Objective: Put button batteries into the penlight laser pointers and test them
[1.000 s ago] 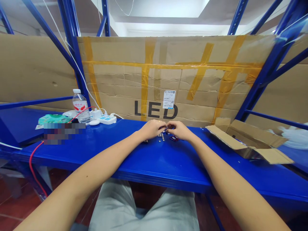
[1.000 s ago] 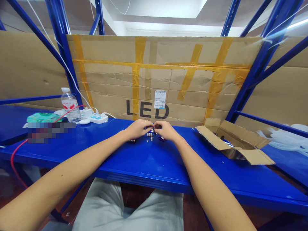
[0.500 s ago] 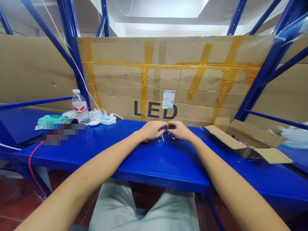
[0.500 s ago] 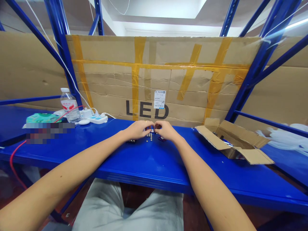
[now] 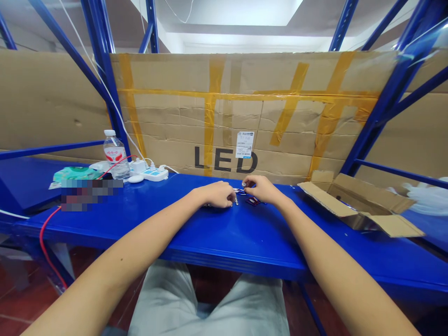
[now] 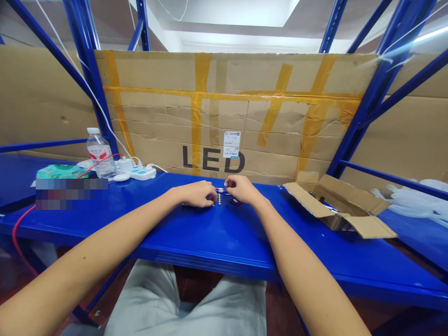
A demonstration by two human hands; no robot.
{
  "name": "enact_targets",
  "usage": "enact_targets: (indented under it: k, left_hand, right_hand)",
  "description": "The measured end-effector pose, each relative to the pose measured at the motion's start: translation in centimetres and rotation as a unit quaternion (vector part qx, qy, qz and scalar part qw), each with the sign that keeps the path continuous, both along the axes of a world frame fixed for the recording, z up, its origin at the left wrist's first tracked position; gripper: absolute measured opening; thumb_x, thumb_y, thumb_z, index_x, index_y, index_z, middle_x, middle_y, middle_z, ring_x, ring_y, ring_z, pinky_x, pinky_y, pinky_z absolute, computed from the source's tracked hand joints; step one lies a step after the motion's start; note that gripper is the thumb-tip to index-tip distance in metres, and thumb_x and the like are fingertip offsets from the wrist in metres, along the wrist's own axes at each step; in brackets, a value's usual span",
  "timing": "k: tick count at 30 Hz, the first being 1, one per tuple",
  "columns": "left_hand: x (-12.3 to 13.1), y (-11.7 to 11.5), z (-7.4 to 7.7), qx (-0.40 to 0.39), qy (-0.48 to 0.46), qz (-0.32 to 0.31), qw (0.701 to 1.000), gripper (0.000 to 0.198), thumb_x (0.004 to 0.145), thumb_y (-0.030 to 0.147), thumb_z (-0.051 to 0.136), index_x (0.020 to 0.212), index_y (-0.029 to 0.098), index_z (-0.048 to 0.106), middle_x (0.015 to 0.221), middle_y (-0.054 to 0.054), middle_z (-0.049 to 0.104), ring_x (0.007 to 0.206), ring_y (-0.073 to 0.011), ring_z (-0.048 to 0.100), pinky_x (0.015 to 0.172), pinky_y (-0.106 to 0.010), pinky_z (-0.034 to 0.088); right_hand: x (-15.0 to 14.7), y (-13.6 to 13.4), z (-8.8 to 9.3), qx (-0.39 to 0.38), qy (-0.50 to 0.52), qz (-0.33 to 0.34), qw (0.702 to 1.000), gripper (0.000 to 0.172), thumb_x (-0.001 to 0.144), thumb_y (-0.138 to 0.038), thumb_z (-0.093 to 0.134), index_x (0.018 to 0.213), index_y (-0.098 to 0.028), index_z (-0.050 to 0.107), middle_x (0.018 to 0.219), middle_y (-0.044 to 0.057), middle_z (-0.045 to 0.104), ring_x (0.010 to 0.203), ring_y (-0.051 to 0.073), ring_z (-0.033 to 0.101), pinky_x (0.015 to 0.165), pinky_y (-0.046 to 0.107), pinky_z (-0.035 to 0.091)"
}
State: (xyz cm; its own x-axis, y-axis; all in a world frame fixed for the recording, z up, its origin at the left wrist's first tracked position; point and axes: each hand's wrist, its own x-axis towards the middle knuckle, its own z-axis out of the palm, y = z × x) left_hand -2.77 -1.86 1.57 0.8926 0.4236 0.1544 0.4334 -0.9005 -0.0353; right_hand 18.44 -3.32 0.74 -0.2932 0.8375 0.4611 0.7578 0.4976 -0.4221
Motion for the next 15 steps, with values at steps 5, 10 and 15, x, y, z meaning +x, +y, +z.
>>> enact_targets:
  k: [5,10,15]
  left_hand:
    - [0.4,0.03,-0.23,-0.009,0.053,0.014,0.998,0.021,0.078,0.015,0.06,0.09,0.023,0.076,0.091,-0.004,0.075,0.084,-0.02,0.064,0.074,-0.028,0.043]
    - [0.6,-0.58,0.19,-0.033,0.061,0.041,0.997,0.019,0.076,0.017,0.062,0.09,0.02,0.074,0.089,-0.004,0.074,0.084,-0.0193,0.063,0.072,-0.027,0.043]
    - [0.6,-0.71,0.09,-0.053,0.052,0.05,0.996,0.015,0.073,0.018,0.064,0.085,0.02,0.072,0.083,-0.003,0.072,0.078,-0.018,0.062,0.07,-0.026,0.042]
  right_hand:
    - [-0.14,-0.06,-0.02,0.003,-0.005,-0.001,1.0,0.014,0.073,-0.011,0.059,0.083,-0.017,0.066,0.077,0.003,0.069,0.073,0.016,0.061,0.067,0.026,0.044]
    - [-0.2,-0.26,0.11,-0.001,-0.014,-0.004,1.0,0.014,0.073,-0.01,0.059,0.083,-0.017,0.066,0.079,0.003,0.069,0.074,0.015,0.062,0.067,0.025,0.045]
    - [-0.16,-0.25,0.14,0.001,-0.014,-0.005,1.0,0.013,0.073,-0.01,0.059,0.083,-0.017,0.066,0.079,0.003,0.07,0.073,0.016,0.062,0.067,0.025,0.045]
